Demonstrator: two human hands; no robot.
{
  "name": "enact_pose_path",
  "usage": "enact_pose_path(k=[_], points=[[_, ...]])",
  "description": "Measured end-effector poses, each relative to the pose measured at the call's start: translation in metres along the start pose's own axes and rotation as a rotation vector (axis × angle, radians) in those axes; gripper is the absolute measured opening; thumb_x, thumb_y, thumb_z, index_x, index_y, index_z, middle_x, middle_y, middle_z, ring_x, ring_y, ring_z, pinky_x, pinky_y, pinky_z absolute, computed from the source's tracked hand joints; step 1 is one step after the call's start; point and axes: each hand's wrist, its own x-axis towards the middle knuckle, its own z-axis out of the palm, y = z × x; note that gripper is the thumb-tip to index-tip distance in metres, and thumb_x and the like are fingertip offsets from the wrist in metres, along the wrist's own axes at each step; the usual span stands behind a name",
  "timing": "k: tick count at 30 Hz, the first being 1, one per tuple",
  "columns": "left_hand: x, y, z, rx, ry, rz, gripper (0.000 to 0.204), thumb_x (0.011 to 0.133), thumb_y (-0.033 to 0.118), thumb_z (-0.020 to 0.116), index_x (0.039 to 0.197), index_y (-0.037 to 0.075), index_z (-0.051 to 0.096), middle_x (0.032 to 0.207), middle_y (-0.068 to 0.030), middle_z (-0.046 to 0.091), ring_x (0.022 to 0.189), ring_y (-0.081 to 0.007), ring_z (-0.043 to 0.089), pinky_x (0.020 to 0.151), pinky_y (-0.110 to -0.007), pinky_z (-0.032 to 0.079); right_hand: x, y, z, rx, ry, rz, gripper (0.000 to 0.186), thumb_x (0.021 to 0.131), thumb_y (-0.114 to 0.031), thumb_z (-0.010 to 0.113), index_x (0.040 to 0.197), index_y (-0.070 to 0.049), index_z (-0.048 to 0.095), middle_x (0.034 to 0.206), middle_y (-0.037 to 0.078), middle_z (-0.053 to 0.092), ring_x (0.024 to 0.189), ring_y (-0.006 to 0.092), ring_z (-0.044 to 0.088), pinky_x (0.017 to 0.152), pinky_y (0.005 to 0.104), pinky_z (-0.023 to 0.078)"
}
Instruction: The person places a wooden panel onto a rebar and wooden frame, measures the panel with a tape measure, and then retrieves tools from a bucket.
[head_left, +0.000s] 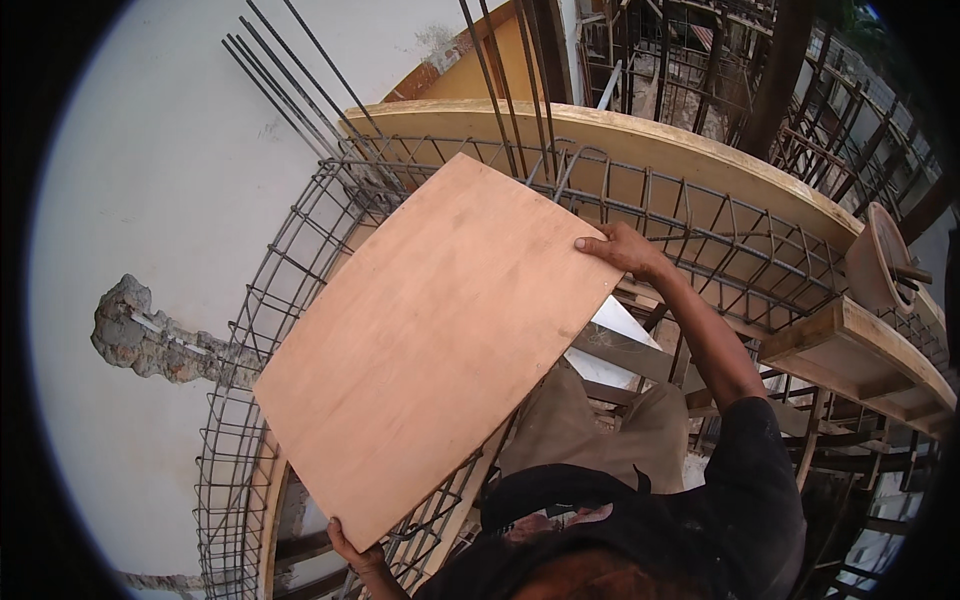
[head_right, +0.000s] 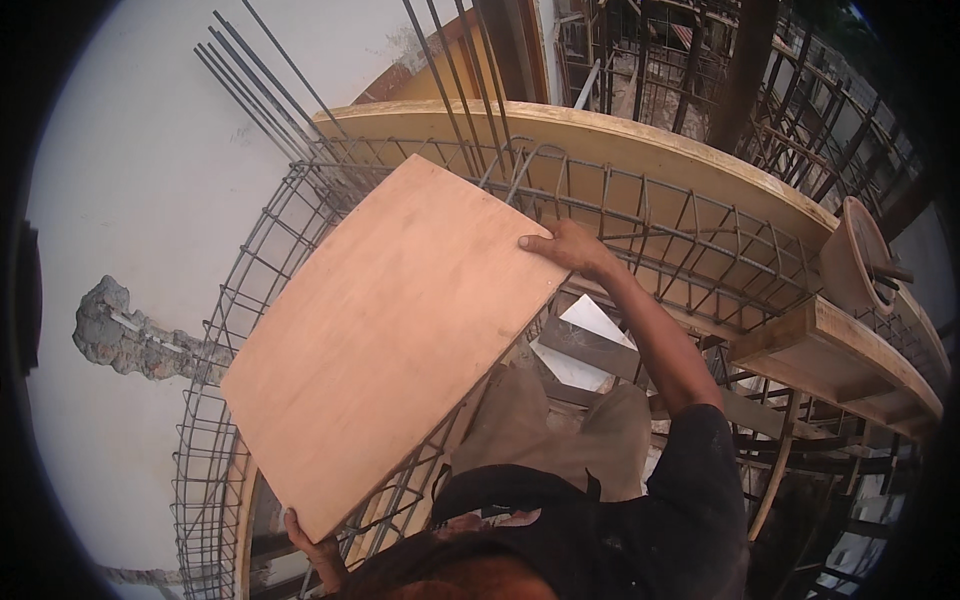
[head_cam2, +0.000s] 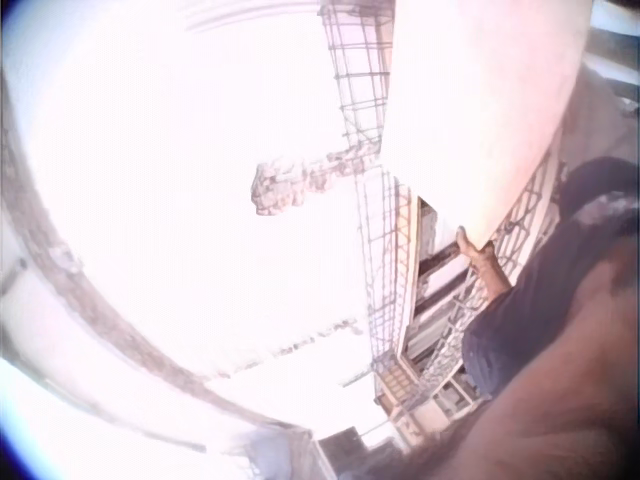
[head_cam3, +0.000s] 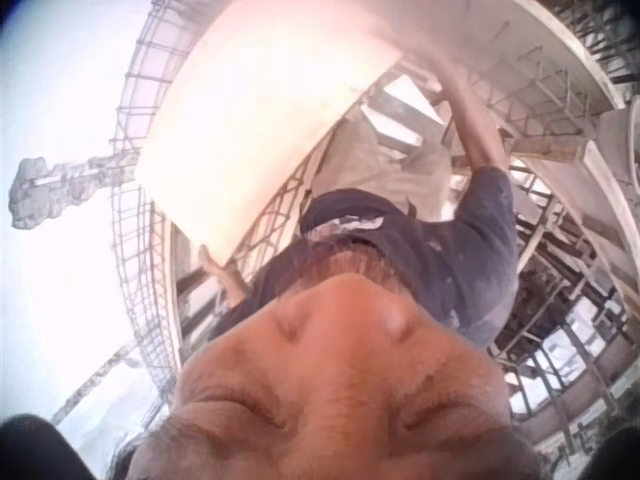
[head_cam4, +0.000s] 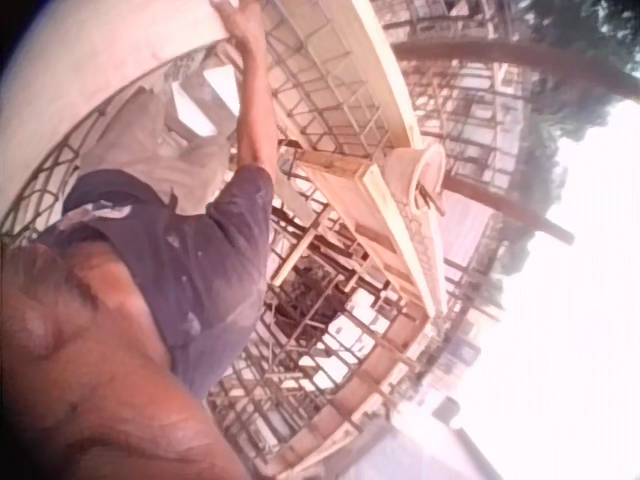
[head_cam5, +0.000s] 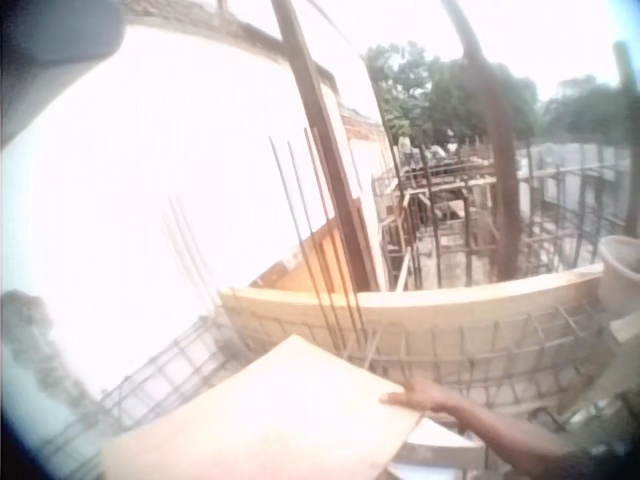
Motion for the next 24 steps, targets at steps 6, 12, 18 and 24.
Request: enact_pose_path(k=[6,12,18,24], points=[[0.008,0.023,0.028,0.350,0.008,-0.228,0.067,0.096,0.049,0.049,0.137,-0.003,0.043,0.124,-0.0153,0.059,0.115,-0.0242,0.059,0.094,-0.037,0.048,-0.042,-0.011,-0.006,0.066,0.046,0.112,0.061,0.082,-0.050,0.071,0.109,0.005,0.069,0.089,0.017,0.072,0.083,0.0250,0.069,0.076,0.0373,0.053],[0.045,0.029,-0.024,0.543,-0.042,-0.163,0.064,0.091,0.047,0.057,0.119,-0.011,0.054,0.103,-0.0174,0.065,0.086,-0.0236,0.067,0.072,-0.036,0.054,-0.107,-0.005,0.006,0.184,0.094,0.163,0.064,0.084,-0.047,0.074,0.114,0.008,0.065,0.089,0.015,0.071,0.081,0.0208,0.068,0.074,0.0337,0.053],[0.035,0.052,0.042,0.421,-0.209,-0.186,0.065,0.092,0.044,0.056,0.133,-0.006,0.045,0.113,-0.0167,0.061,0.097,-0.0248,0.064,0.081,-0.035,0.053,-0.163,0.012,-0.022,0.222,0.279,0.154,0.059,0.086,-0.044,0.071,0.116,0.007,0.065,0.093,0.017,0.072,0.084,0.0210,0.069,0.077,0.0347,0.053],[0.040,0.050,0.152,0.295,-0.424,-0.033,0.057,0.092,0.040,0.055,0.123,-0.007,0.052,0.105,-0.0158,0.063,0.089,-0.0229,0.065,0.076,-0.035,0.054,-0.285,0.029,-0.062,0.341,0.615,0.232,0.063,0.086,-0.043,0.072,0.122,0.008,0.061,0.096,0.014,0.071,0.084,0.0169,0.067,0.076,0.0299,0.053]])
